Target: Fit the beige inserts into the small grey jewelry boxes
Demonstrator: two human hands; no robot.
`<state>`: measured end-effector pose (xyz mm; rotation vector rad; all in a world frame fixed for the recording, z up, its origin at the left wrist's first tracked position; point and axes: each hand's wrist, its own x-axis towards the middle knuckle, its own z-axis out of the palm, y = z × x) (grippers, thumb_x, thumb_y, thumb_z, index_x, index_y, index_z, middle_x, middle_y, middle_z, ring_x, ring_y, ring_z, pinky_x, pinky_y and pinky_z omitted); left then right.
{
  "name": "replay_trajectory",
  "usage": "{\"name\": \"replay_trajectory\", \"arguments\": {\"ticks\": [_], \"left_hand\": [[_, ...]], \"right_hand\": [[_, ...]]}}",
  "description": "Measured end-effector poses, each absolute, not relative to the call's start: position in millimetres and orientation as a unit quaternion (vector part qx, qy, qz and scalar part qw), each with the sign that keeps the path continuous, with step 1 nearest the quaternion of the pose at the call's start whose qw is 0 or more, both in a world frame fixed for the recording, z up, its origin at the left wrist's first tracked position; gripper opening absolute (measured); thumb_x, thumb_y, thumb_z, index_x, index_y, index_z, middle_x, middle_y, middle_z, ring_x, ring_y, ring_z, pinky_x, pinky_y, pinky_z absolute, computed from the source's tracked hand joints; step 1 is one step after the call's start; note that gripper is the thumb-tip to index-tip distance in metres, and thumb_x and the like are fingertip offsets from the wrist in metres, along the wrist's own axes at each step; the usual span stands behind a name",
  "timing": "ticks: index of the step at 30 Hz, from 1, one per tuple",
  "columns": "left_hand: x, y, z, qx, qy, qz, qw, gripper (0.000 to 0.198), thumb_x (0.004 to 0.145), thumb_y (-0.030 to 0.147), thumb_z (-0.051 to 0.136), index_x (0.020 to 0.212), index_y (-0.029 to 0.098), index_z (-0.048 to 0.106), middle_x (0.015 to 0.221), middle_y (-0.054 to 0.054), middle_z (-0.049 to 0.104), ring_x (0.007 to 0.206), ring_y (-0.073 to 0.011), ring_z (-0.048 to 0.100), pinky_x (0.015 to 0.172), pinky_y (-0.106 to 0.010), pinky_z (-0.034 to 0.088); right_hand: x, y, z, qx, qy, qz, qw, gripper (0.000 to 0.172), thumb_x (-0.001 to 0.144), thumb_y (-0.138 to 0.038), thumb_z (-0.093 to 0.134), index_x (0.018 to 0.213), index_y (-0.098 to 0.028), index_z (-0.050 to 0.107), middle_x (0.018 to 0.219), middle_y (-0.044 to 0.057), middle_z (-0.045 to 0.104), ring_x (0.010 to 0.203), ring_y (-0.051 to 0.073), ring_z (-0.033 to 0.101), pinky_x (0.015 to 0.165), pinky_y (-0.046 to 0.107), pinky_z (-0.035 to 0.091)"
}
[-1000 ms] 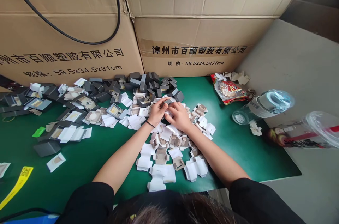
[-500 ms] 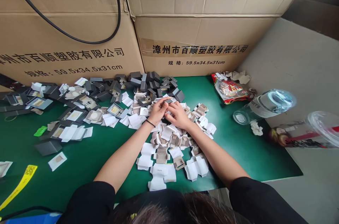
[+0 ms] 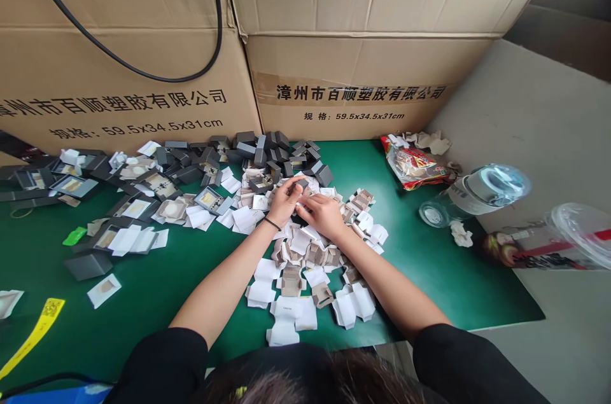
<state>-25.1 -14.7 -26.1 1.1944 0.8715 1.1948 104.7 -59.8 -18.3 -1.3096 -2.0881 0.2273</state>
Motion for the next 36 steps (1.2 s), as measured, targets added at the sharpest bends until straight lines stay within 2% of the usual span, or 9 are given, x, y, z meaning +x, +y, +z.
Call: {"name": "replay_trajectory", "arguments": {"ticks": [5,10,13,17,21,24,28,33,36], "left_hand": [[-26,-12,-32,0.476,0.365,0.521,0.607,0.050,0.071,0.055,0.063,0.105,0.018,0.062,0.088,-0.004,0.063,0.071,-0.0127,0.062,0.069,-0.027,0.052],[-27,-12,-29,0.458,0.371,0.531,0.608,0.052,0.073,0.055,0.061,0.108,0.018,0.059,0.092,-0.006,0.065,0.075,-0.0143,0.063,0.071,-0.028,0.052],[-28,-12,-27,0.453,0.353,0.535,0.619,0.060,0.073,0.061,0.055,0.115,0.017,0.054,0.087,-0.007,0.066,0.077,-0.0165,0.064,0.069,-0.029,0.051],[-29,-11,-28,0.464,0.318,0.530,0.634,0.076,0.070,0.073,0.044,0.122,0.018,0.051,0.095,-0.010,0.067,0.085,-0.0202,0.064,0.072,-0.032,0.051],[-31,-11,-33,0.481,0.278,0.504,0.661,0.081,0.065,0.078,0.044,0.119,0.019,0.055,0.098,-0.010,0.068,0.094,-0.0225,0.063,0.077,-0.033,0.050],[-33,-12,-34,0.474,0.258,0.499,0.678,0.083,0.064,0.079,0.043,0.119,0.018,0.055,0.096,-0.011,0.068,0.096,-0.0228,0.062,0.079,-0.034,0.049],[-35,-12,-32,0.491,0.245,0.470,0.692,0.081,0.064,0.076,0.048,0.120,0.018,0.055,0.101,-0.012,0.067,0.098,-0.0237,0.061,0.080,-0.035,0.048],[-29,-12,-31,0.526,0.272,0.455,0.665,0.071,0.074,0.068,0.046,0.126,0.020,0.050,0.108,-0.012,0.064,0.099,-0.0221,0.060,0.081,-0.034,0.050],[-22,-13,-32,0.519,0.307,0.461,0.651,0.067,0.073,0.060,0.057,0.125,0.018,0.050,0.112,-0.012,0.061,0.103,-0.0223,0.058,0.084,-0.032,0.049]], "right_hand": [[100,-66,-15,-0.489,-0.820,0.070,0.288,0.028,0.089,-0.031,0.043,0.106,-0.021,0.063,0.102,0.008,0.070,0.090,0.019,0.066,0.074,0.029,0.049],[98,-67,-13,-0.479,-0.809,0.116,0.319,0.029,0.087,-0.027,0.044,0.109,-0.021,0.062,0.111,0.007,0.067,0.102,0.021,0.063,0.079,0.030,0.050],[100,-63,-15,-0.504,-0.740,0.199,0.399,0.029,0.089,-0.030,0.039,0.099,-0.022,0.065,0.101,0.004,0.070,0.091,0.019,0.065,0.078,0.030,0.049],[101,-57,-18,-0.537,-0.603,0.303,0.507,0.029,0.087,-0.038,0.042,0.093,-0.020,0.063,0.095,0.003,0.069,0.080,0.017,0.063,0.072,0.029,0.050],[102,-54,-16,-0.529,-0.547,0.449,0.469,0.030,0.081,-0.044,0.049,0.094,-0.020,0.060,0.074,0.000,0.063,0.057,0.012,0.055,0.054,0.024,0.045],[103,-52,-13,-0.512,-0.546,0.509,0.426,0.030,0.079,-0.047,0.050,0.076,-0.019,0.059,0.052,-0.005,0.052,0.044,0.009,0.045,0.048,0.022,0.039],[104,-50,-14,-0.500,-0.538,0.536,0.416,0.030,0.074,-0.047,0.053,0.064,-0.019,0.053,0.043,-0.007,0.042,0.039,0.008,0.038,0.042,0.021,0.033],[103,-48,-18,-0.536,-0.482,0.493,0.488,0.026,0.075,-0.047,0.049,0.077,-0.020,0.049,0.052,-0.007,0.041,0.040,0.008,0.037,0.041,0.022,0.032],[106,-47,-20,-0.561,-0.460,0.440,0.529,0.028,0.078,-0.047,0.045,0.084,-0.020,0.050,0.056,-0.006,0.042,0.045,0.009,0.037,0.045,0.023,0.034]]}}
